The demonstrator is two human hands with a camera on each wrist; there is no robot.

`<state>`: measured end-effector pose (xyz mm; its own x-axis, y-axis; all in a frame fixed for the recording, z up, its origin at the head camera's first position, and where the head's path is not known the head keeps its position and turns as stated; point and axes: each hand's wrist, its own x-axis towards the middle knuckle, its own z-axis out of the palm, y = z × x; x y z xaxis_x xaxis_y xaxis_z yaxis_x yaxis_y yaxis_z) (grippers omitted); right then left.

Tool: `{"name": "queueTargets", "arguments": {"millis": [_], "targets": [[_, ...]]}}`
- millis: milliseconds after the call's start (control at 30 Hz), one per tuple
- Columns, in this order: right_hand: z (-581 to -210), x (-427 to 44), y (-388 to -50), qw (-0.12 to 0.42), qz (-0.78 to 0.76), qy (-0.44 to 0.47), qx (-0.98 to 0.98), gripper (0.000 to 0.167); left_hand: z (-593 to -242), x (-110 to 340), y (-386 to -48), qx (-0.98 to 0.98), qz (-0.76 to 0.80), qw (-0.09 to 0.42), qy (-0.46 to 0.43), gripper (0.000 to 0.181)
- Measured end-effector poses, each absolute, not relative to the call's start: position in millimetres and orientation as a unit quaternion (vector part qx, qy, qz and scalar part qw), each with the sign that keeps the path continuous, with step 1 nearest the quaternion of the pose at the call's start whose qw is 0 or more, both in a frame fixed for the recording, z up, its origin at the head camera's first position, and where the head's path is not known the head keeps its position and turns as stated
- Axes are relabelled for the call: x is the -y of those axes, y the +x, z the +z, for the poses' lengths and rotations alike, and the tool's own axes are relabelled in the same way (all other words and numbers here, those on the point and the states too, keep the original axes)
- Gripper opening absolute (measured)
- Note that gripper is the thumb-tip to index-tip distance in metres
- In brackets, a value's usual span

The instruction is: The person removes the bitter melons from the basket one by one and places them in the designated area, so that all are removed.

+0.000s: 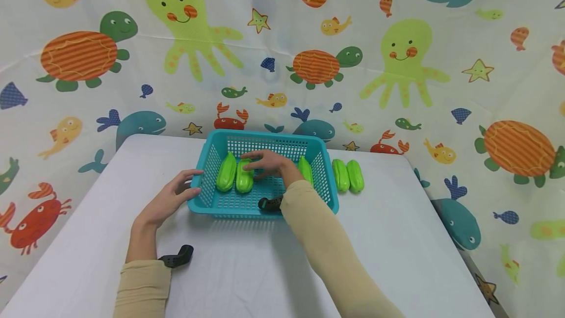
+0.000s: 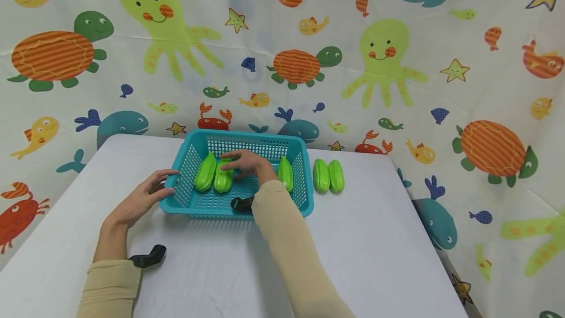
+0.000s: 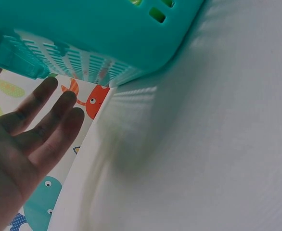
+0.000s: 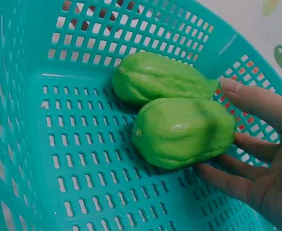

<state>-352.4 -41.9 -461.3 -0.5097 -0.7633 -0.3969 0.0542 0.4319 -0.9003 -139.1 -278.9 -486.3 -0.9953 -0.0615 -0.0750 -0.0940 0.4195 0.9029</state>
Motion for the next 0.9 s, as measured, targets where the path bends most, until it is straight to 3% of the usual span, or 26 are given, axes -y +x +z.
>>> {"name": "queueTargets", "arguments": {"millis": [900], "targets": [[-459.4, 47.2, -347.0, 0.434, -0.46, -0.228, -0.74, 0.046, -487.0, 279.7, -139.9, -0.843, 0.537, 0.014, -0.044, 0.063]]}}
